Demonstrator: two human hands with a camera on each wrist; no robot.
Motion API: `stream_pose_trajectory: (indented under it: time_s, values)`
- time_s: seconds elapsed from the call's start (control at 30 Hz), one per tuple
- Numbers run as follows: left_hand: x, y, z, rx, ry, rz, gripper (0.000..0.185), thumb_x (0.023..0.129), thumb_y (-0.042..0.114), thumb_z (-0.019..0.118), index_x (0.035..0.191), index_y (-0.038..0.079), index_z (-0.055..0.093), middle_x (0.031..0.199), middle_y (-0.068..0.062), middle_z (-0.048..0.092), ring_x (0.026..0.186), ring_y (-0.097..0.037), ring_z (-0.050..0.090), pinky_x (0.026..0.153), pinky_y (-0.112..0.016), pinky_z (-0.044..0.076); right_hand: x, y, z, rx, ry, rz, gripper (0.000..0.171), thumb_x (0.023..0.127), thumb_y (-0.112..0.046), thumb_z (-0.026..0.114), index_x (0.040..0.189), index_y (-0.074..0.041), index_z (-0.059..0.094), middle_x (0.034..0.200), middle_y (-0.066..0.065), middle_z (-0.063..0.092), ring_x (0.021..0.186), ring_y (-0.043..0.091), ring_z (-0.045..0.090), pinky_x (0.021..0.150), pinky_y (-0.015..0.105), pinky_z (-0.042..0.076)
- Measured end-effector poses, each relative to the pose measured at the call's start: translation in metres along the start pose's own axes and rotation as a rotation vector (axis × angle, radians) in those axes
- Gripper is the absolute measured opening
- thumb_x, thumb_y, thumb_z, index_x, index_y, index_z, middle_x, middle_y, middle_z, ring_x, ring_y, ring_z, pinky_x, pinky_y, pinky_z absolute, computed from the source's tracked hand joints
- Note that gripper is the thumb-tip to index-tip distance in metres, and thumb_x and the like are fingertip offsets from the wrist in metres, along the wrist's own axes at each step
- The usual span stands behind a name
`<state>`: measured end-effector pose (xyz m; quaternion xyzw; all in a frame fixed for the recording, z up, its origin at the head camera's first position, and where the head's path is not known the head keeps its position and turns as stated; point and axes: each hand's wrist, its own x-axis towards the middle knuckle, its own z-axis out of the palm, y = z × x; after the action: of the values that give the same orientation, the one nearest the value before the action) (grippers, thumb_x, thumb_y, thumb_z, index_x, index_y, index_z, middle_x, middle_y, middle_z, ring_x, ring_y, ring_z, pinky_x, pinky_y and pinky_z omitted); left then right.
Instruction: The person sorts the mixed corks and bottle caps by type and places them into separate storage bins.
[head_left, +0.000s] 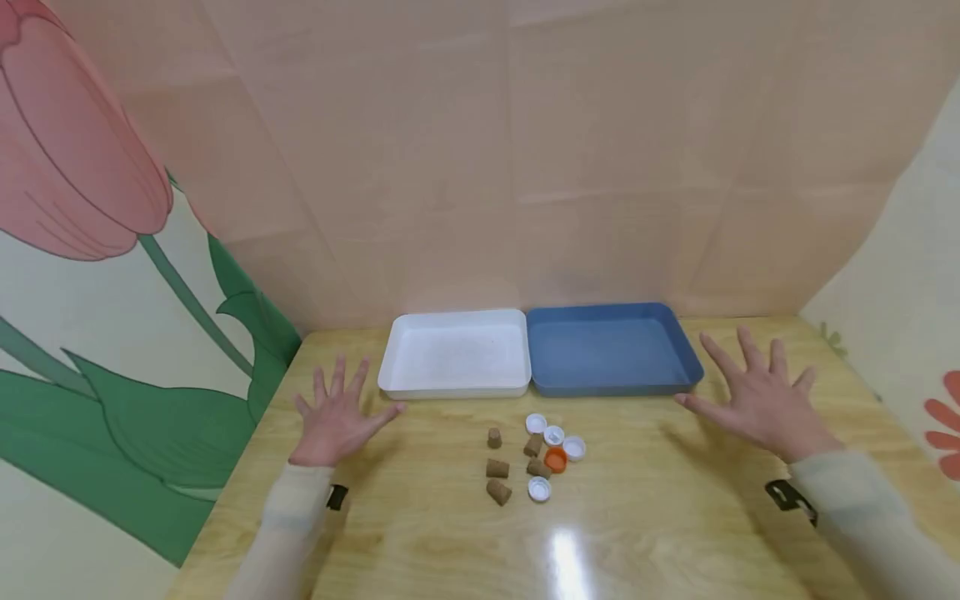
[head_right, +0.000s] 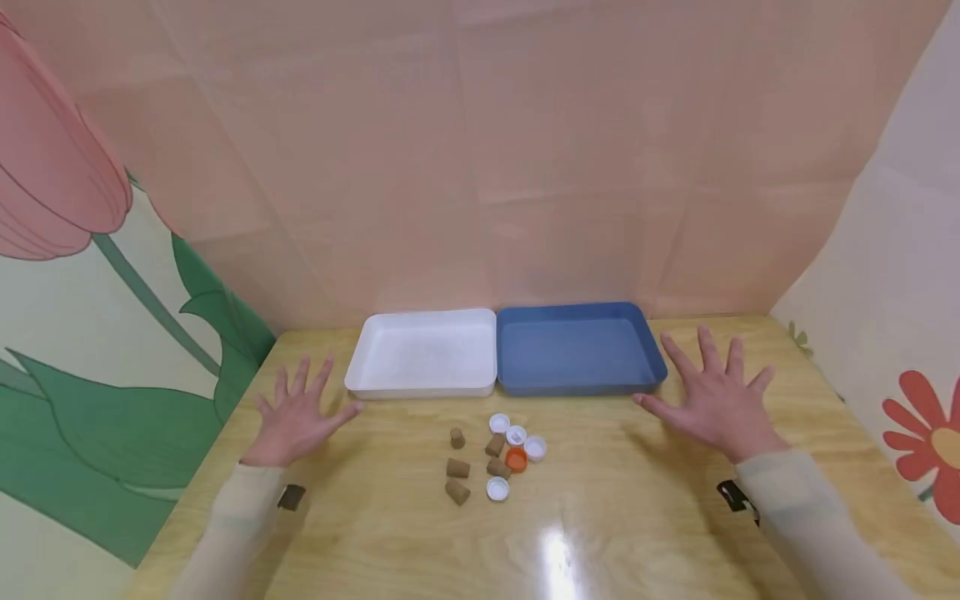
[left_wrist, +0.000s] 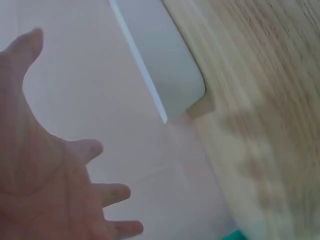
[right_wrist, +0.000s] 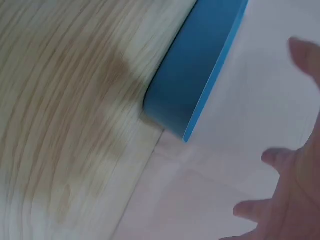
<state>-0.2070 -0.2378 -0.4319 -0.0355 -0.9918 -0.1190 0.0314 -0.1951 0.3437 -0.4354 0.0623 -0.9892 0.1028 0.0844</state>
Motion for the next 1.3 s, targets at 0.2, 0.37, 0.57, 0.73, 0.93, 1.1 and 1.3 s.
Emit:
stream_pose_trajectory:
  time_s: [0.2,0.37,0.57,0.73,0.93,1.1,1.3]
  values:
    - [0.005,-0.001,0.008,-0.168,-0.014,0.051,0.092,0.099,0.061,0.047,0.16,0.003,0.01,0.159,-0.035,0.015,0.141,-0.058,0.02,0.104,-0.072,0.03,-0.001,-0.011,0.001,0.061,0.076,-0.086,0.101,0.084,-0.056,0.073,0.158,-0.006,0.024,0.151,0.043,0.019,0.129,0.07,0.023,0.095,0.081,0.021]
    - [0.018,-0.002,0.018,-0.235,-0.033,0.004,0.092,0.1,0.062,0.044,0.158,-0.003,0.013,0.153,-0.036,0.028,0.136,-0.054,0.034,0.105,-0.065,0.036,0.003,-0.044,0.002,0.133,0.067,-0.174,0.073,0.085,-0.038,0.078,0.138,0.004,0.051,0.133,0.037,0.045,0.113,0.056,0.048,0.081,0.067,0.045]
    - [0.033,0.001,0.031,-0.214,-0.042,-0.051,0.1,0.094,0.064,0.054,0.155,-0.008,0.021,0.144,-0.036,0.038,0.126,-0.052,0.048,0.097,-0.063,0.044,0.002,-0.088,0.019,0.227,-0.1,-0.263,0.045,0.088,-0.029,0.076,0.121,0.0,0.066,0.112,0.017,0.065,0.085,0.026,0.065,0.067,0.038,0.054]
    - [0.04,0.005,0.037,-0.241,-0.014,-0.061,0.095,0.089,0.065,0.063,0.151,-0.002,0.036,0.127,-0.027,0.052,0.107,-0.041,0.058,0.087,-0.058,0.049,0.0,-0.111,0.038,0.257,-0.174,-0.315,0.043,0.085,-0.029,0.079,0.118,-0.003,0.068,0.106,0.01,0.069,0.086,0.023,0.065,0.071,0.037,0.053]
    - [0.047,0.01,0.039,-0.233,0.003,-0.075,0.096,0.086,0.071,0.061,0.146,-0.001,0.044,0.123,-0.023,0.054,0.102,-0.038,0.06,0.084,-0.056,0.05,0.001,-0.125,0.051,0.256,-0.214,-0.336,0.046,0.08,-0.031,0.082,0.115,-0.004,0.069,0.102,0.006,0.069,0.09,0.022,0.065,0.078,0.041,0.055]
    - [0.05,0.013,0.038,-0.22,-0.009,-0.094,0.101,0.086,0.07,0.06,0.149,-0.006,0.038,0.135,-0.028,0.05,0.114,-0.044,0.057,0.091,-0.058,0.048,0.002,-0.132,0.056,0.282,-0.271,-0.323,0.045,0.078,-0.03,0.084,0.113,-0.006,0.07,0.099,0.003,0.069,0.088,0.018,0.065,0.078,0.039,0.055]
    - [0.051,0.013,0.043,-0.229,0.013,-0.096,0.082,0.082,0.061,0.073,0.137,0.003,0.054,0.105,-0.017,0.056,0.087,-0.031,0.057,0.068,-0.046,0.049,0.002,-0.138,0.062,0.278,-0.277,-0.336,0.039,0.079,-0.031,0.083,0.11,-0.009,0.072,0.091,-0.001,0.065,0.082,0.013,0.062,0.072,0.034,0.054]
